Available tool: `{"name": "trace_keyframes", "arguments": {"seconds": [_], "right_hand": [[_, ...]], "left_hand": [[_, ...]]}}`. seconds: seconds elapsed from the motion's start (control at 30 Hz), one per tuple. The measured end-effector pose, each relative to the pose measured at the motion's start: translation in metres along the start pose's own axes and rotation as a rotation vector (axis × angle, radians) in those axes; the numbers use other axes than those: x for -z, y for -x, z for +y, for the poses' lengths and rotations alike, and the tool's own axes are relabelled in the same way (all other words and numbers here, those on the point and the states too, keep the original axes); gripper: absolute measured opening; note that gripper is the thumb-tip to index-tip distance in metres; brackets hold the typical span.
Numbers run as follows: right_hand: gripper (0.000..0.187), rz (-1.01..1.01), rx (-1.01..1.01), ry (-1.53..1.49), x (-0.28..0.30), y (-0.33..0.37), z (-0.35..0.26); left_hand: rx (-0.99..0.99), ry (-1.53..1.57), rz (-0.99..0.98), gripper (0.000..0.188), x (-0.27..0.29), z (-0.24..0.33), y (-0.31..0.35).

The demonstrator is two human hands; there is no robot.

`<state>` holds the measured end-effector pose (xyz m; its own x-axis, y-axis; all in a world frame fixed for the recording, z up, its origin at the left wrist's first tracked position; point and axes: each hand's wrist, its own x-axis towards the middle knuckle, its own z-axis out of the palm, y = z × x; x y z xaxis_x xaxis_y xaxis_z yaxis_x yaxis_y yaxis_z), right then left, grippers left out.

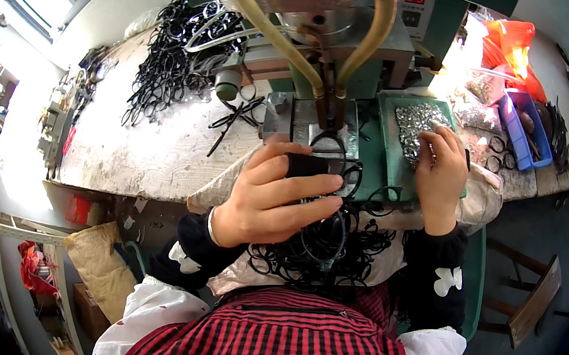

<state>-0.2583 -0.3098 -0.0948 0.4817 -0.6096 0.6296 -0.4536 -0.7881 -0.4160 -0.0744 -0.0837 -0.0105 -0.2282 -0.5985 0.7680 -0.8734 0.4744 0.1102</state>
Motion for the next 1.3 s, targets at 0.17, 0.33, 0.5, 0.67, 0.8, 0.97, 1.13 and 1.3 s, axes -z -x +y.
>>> {"name": "trace_keyframes", "arguments": {"seconds": [0.17, 0.33, 0.5, 0.67, 0.8, 0.97, 1.13, 1.3], "right_hand": [[0.011, 0.117, -0.171, -0.241, 0.007, 0.006, -0.005], [0.009, 0.062, -0.239, -0.345, 0.004, -0.001, -0.022], [0.013, 0.057, -0.259, -0.372, 0.0, -0.008, -0.031], [0.016, 0.027, -0.194, -0.382, 0.0, -0.011, -0.03], [0.013, 0.082, -0.19, -0.349, 0.003, -0.003, -0.026], [0.014, 0.011, -0.279, -0.649, 0.028, -0.004, -0.057], [0.03, -0.015, -0.103, -0.854, 0.024, -0.036, -0.107], [0.042, -0.008, -0.239, -0.904, 0.01, -0.026, -0.116]], "left_hand": [[0.458, -0.417, 0.196, 0.025, 0.029, 0.009, 0.036], [1.381, -0.736, -0.264, 0.035, 0.034, -0.078, 0.109], [1.253, -0.658, 0.097, 0.025, 0.033, -0.1, 0.136], [0.966, -0.7, 0.106, 0.024, 0.097, -0.115, 0.111], [0.814, -0.69, 0.24, 0.024, 0.118, -0.143, 0.124], [0.675, -0.667, 0.319, 0.016, 0.135, -0.164, 0.139], [1.077, -0.232, 0.593, 0.017, 0.107, -0.104, 0.098], [1.043, 0.281, 0.808, 0.02, 0.054, -0.057, 0.083]]}}
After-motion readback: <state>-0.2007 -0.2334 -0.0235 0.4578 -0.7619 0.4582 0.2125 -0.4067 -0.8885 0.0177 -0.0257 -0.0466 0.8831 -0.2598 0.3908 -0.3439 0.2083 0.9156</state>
